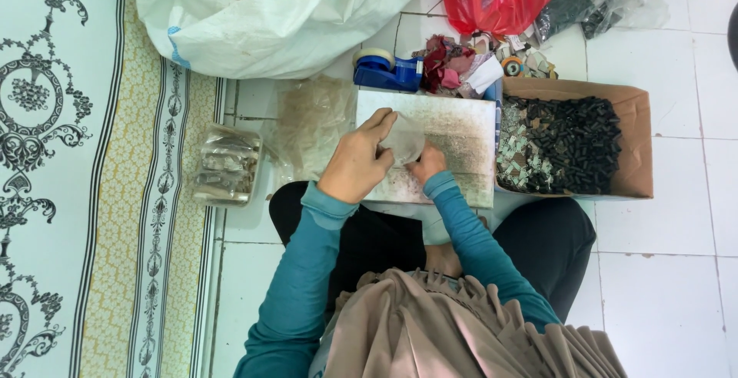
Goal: The person sits on the floor and picks small green and black plastic parts from a cardboard box, placing them into a clear plastic bag. After filling the bag, they fold the top and set it aside. The person then wipes the white board with a red cloth and resumes picking parts from the box.
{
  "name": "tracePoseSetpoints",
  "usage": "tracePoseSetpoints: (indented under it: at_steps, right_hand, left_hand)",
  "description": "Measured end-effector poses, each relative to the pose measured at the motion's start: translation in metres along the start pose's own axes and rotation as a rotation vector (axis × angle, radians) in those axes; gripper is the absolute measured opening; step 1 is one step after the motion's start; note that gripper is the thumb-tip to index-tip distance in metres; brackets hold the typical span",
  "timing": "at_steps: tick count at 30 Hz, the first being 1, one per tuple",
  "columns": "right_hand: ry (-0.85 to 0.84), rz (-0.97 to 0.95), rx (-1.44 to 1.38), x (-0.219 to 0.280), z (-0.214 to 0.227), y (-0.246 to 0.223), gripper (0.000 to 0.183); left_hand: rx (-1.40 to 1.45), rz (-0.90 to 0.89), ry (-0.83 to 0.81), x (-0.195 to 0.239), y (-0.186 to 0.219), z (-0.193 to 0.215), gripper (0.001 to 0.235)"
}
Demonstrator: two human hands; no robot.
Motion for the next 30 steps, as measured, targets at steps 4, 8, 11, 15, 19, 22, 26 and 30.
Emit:
tracePoseSetpoints:
  at_steps: [4, 8, 11, 15, 19, 22, 26, 30]
  right_hand:
    - [0.0, -0.07, -0.031, 0.007, -0.01, 0.01, 0.035]
    - [0.043, -0.072, -0.105, 0.008, -0.02, 0.021, 0.029]
    - [0.073, -0.11, -0.194, 0.004, -0.015, 0.036, 0.026]
    - [0.164, -0.131, -0.384, -0.008, 0.009, 0.044, 0.024]
    - [0.205, -0.105, -0.535, -0.001, 0.05, 0.013, 0.025]
    - [0.227, -0.101, -0.676, 0.017, 0.084, -0.023, 0.028]
    - [0.335, 0.075, -0.856, 0.048, 0.131, -0.085, 0.034]
    - [0.419, 0.338, -0.848, 0.077, 0.173, -0.157, 0.036]
  left_hand:
    - [0.02, 0.016, 0.045, 0.003, 0.008, 0.003, 0.057]
    - [-0.076, 0.012, 0.016, -0.007, -0.033, -0.02, 0.059]
    - [-0.052, 0.015, 0.022, -0.004, -0.03, -0.019, 0.058]
    - [0.038, -0.002, 0.101, 0.011, 0.024, 0.004, 0.057]
    - [-0.01, -0.002, 0.042, -0.003, -0.026, -0.024, 0.058]
    - [-0.084, 0.067, -0.065, -0.014, -0.059, -0.037, 0.06]
    - [-0.005, 0.043, -0.024, -0.006, -0.009, -0.016, 0.06]
    - [-0.128, 0.034, -0.067, -0.028, -0.046, -0.039, 0.06]
Point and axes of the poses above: each hand's wrist, its own x-axis away from the middle knuckle, its own z-axis out of the back of the hand, y = z × x, the point moved 1 cm from there along -x, towards the middle knuckle, and after that the axes turned 3 degrees about -z, right-handed, at the moved point
